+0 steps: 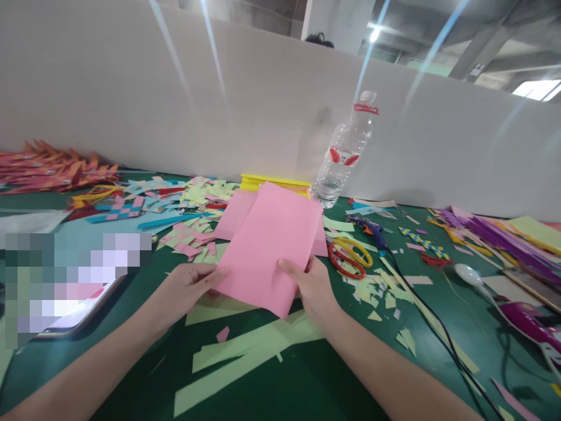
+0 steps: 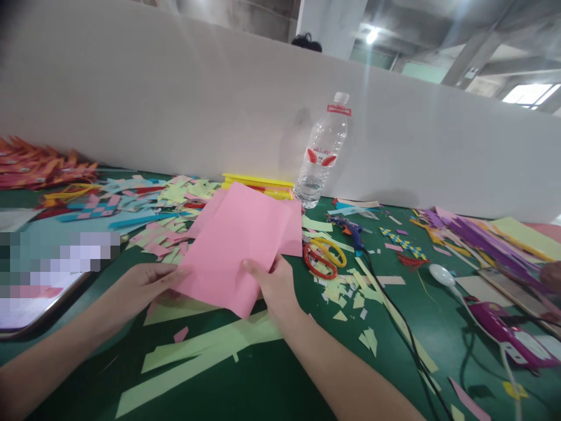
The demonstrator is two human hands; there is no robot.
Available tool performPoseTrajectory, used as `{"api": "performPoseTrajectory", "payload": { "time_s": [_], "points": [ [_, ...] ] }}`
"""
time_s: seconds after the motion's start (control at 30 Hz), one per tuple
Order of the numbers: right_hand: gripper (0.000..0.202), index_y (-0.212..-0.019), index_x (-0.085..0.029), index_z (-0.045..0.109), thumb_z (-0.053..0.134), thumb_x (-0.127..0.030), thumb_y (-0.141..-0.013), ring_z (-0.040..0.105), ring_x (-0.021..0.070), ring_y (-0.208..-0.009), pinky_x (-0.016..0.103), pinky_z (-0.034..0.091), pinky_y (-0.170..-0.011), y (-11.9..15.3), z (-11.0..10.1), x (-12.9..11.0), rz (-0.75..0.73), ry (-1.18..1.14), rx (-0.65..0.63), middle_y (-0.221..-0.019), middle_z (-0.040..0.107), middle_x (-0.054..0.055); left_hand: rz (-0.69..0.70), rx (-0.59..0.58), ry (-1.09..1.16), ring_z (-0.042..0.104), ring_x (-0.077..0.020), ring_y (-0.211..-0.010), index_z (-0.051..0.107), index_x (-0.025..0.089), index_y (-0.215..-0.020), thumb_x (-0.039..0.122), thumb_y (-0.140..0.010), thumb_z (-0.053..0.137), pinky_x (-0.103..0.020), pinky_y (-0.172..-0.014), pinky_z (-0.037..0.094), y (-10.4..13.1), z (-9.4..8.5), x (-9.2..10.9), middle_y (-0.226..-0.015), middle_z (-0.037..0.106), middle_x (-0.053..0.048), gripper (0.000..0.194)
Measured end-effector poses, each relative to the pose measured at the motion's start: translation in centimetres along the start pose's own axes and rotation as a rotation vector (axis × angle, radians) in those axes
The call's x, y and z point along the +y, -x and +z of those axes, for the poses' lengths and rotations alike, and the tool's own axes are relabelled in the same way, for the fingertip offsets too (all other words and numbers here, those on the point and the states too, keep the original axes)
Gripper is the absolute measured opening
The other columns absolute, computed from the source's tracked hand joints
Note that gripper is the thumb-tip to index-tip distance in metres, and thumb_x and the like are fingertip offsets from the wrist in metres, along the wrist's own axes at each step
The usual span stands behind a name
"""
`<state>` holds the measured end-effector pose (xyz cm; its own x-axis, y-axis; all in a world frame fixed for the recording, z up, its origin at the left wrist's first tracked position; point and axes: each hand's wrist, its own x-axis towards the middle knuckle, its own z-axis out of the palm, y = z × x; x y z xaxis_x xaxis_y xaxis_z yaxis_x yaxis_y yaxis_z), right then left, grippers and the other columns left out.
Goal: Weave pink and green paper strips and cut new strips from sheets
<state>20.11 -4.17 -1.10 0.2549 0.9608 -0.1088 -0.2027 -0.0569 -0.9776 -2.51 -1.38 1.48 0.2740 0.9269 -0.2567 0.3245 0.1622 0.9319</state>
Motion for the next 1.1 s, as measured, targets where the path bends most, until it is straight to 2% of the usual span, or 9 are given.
{"api": "performPoseTrajectory", "payload": {
  "time_s": [0.1,0.17,0.27,0.4,0.6,0.77,0.9,0.97,1.1],
  "points": [
    [0.041,-0.099,-0.019,0.064,0.080,-0.035,-0.064,0.069,0.0264,-0.090,0.037,0.057,-0.072,0.1,0.0,-0.2,-0.114,0.001,0.019,-0.099,0.073,0.008,-0.008,-0.058,0.020,0.066,-0.0226,-0.072,0.070,0.019,-0.070,0.052,-0.065,0.074,-0.029,-0.071,0.054,-0.1,0.1,0.0,-0.071,0.070,-0.003,0.034],
    [0.041,-0.101,-0.020,0.064,0.079,-0.032,-0.065,0.068,0.0252,-0.091,0.036,0.056,-0.076,0.2,0.0,-0.4,-0.178,0.013,0.018,-0.100,0.073,0.006,-0.030,-0.034,0.071,0.067,-0.0231,-0.073,0.071,0.019,-0.077,0.054,-0.066,0.072,-0.031,-0.072,0.055,0.0,0.2,0.1,-0.074,0.071,-0.004,0.037],
    [0.042,-0.101,-0.021,0.063,0.079,-0.032,-0.064,0.069,0.0255,-0.090,0.037,0.056,-0.075,0.2,0.0,-0.5,-0.182,0.038,0.031,-0.100,0.073,0.006,-0.086,0.007,0.192,0.069,-0.0251,-0.075,0.071,0.015,-0.087,0.061,-0.068,0.065,-0.035,-0.076,0.055,0.2,0.3,0.4,-0.081,0.073,-0.008,0.049],
    [0.044,-0.103,-0.020,0.062,0.078,-0.034,-0.065,0.069,0.0267,-0.091,0.038,0.056,-0.076,0.0,-0.2,-0.3,-0.177,0.051,0.033,-0.100,0.073,0.008,-0.139,0.007,0.264,0.070,-0.0265,-0.077,0.070,0.011,-0.091,0.067,-0.068,0.060,-0.036,-0.077,0.055,0.4,0.2,0.7,-0.083,0.074,-0.012,0.062],
    [0.051,-0.110,-0.022,0.059,0.078,-0.031,-0.064,0.067,0.0261,-0.096,0.039,0.057,-0.079,-0.3,-0.3,-0.2,-0.213,0.011,0.031,-0.106,0.071,0.007,-0.152,0.012,0.273,0.071,-0.0246,-0.072,0.070,0.014,-0.088,0.057,-0.068,0.067,-0.031,-0.071,0.056,0.3,0.2,0.7,-0.078,0.074,-0.010,0.048],
    [0.049,-0.109,-0.021,0.060,0.078,-0.032,-0.064,0.068,0.0268,-0.094,0.040,0.057,-0.079,-0.3,-0.2,-0.2,-0.197,0.047,0.031,-0.102,0.073,0.007,-0.129,-0.018,0.229,0.071,-0.0256,-0.073,0.071,0.015,-0.085,0.058,-0.066,0.068,-0.032,-0.071,0.056,0.3,0.3,0.6,-0.077,0.074,-0.009,0.047],
    [0.046,-0.104,-0.020,0.061,0.079,-0.033,-0.063,0.069,0.0265,-0.092,0.038,0.057,-0.077,0.1,-0.1,-0.4,-0.190,0.066,0.037,-0.100,0.073,0.006,-0.040,-0.141,0.140,0.070,-0.0253,-0.079,0.070,0.019,-0.080,0.052,-0.066,0.073,-0.030,-0.069,0.053,0.4,0.4,0.2,-0.080,0.072,-0.004,0.037],
    [0.045,-0.103,-0.021,0.062,0.079,-0.033,-0.062,0.069,0.0258,-0.090,0.037,0.057,-0.074,0.3,0.0,-0.7,-0.197,0.104,0.048,-0.099,0.073,0.006,-0.010,-0.193,0.055,0.070,-0.0263,-0.081,0.066,0.019,-0.073,0.049,-0.068,0.073,-0.026,-0.062,0.049,0.3,0.4,0.0,-0.071,0.069,-0.002,0.031],
    [0.045,-0.103,-0.021,0.062,0.079,-0.034,-0.063,0.070,0.0254,-0.086,0.036,0.057,-0.071,0.3,-0.2,-1.4,-0.229,0.203,0.060,-0.096,0.074,0.006,0.045,-0.112,-0.099,0.070,-0.0281,-0.078,0.060,0.019,-0.063,0.049,-0.071,0.070,-0.023,-0.053,0.040,0.0,0.2,-0.3,-0.061,0.063,-0.001,0.033]
  ]
}}
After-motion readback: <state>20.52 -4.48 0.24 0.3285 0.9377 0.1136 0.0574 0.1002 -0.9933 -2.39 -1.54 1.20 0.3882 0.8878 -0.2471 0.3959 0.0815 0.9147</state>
